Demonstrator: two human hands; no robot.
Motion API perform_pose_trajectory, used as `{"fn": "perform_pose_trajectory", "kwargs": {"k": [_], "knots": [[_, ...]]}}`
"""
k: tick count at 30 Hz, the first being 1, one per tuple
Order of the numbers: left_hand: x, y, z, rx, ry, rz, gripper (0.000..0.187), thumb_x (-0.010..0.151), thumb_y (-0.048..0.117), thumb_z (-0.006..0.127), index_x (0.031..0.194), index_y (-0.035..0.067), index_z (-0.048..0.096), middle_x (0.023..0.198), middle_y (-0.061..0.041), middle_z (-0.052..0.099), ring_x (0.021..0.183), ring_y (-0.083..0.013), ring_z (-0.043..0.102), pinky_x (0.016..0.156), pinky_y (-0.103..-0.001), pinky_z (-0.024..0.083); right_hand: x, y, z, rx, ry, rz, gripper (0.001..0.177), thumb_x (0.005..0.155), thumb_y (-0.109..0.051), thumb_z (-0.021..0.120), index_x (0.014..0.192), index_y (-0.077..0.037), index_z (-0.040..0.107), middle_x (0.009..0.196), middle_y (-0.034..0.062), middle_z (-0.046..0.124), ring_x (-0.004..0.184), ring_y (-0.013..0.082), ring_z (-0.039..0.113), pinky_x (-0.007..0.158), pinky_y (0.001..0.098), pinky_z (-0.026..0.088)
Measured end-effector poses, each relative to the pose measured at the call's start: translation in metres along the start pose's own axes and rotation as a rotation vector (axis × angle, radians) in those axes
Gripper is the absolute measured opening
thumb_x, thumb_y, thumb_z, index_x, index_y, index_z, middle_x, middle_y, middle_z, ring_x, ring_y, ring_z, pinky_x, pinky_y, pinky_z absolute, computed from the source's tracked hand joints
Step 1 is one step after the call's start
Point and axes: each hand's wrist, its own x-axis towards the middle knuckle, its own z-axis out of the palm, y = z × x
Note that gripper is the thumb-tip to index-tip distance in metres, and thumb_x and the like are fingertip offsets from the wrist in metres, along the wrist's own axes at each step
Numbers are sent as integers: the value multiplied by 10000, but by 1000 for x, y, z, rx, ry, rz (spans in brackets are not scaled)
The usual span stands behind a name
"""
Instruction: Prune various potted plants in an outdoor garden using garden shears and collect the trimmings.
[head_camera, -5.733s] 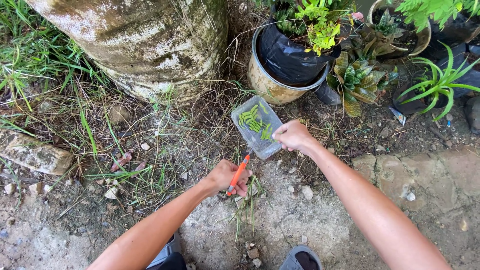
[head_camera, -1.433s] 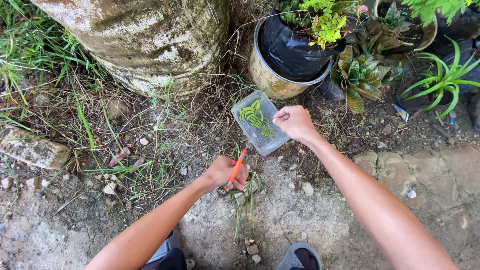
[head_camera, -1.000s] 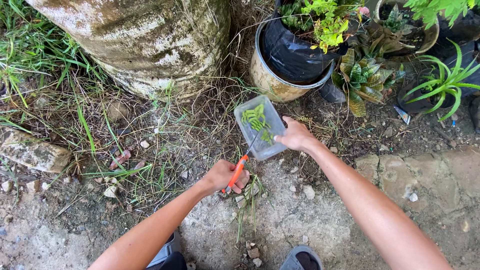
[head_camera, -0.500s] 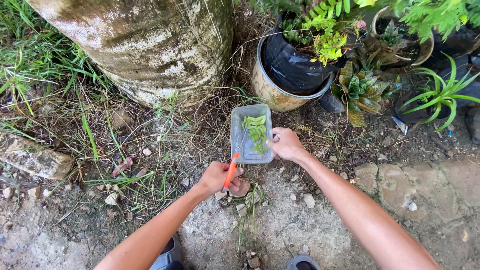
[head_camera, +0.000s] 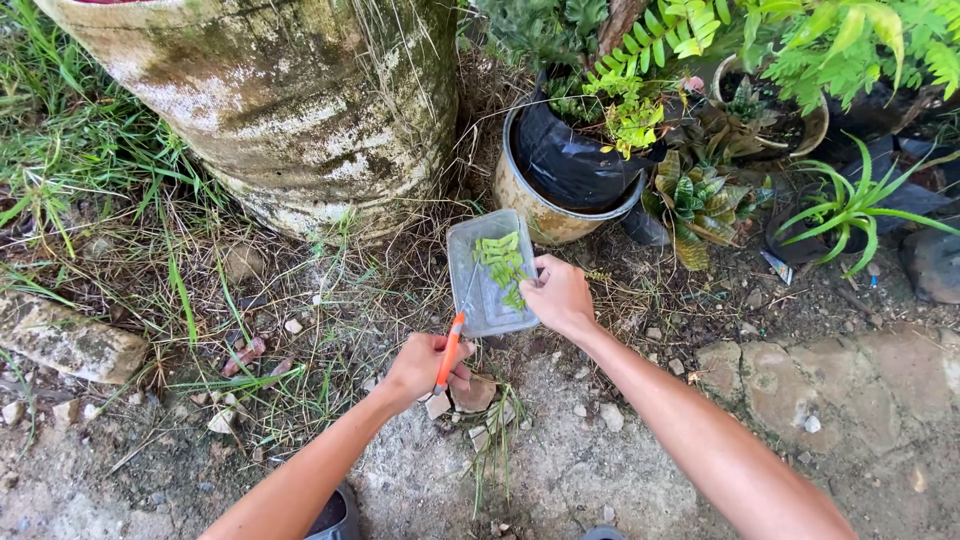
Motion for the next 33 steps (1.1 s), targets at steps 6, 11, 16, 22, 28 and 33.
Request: {"fn": "perform_pose_trajectory", "kwargs": {"k": [6,11,16,22,28,33], "knots": [[-4,0,-9,-5,24,11,378,901,345,710,964,-28,721,763,-117,757,641,-174,759,500,-261,528,9,16,16,83,-72,-1,457,906,-116,629,1356,-47,597,986,190,790,664,145,692,706,346,612],[0,-11,-16,102,89,-50,402,893,352,728,944,-46,740,771,-135,772,642,-186,773,514,-268,544,20,48,35,-184,-459,-129,620,968,-353,727,1423,-75,411,1618,245,270,1159,377,421,924,521,538],[-1,-15,-23,178,71,-58,358,879,322,735,941,-30,762,754,-125,780,613,-189,769,504,-267,544,-9,1,9,-126,-609,145,1074,869,-388,686,1605,-91,-38,1576,118,417,1169,312,710,1027,441,588],[14,-11,-35,640,163,93,463,855,375,693,921,-76,771,796,-206,772,766,-280,792,752,-379,590,9,11,-4,-263,-451,18,777,933,-376,692,1575,-115,339,1466,132,577,1282,273,590,1088,520,395],[15,39,-45,813,166,245,602,906,510,603,1100,-56,667,1021,-261,734,998,-384,728,935,-475,552,7,-5,-57,-76,-222,-63,511,925,-309,702,1360,-52,626,1262,149,712,1141,269,701,1002,391,540],[-22,121,-31,1186,77,177,603,870,514,661,1229,31,622,1172,-214,709,1140,-365,670,1000,-482,519,11,3,-96,24,27,-57,383,927,-257,697,1263,-73,711,1155,140,757,1032,230,723,932,375,557]]}}
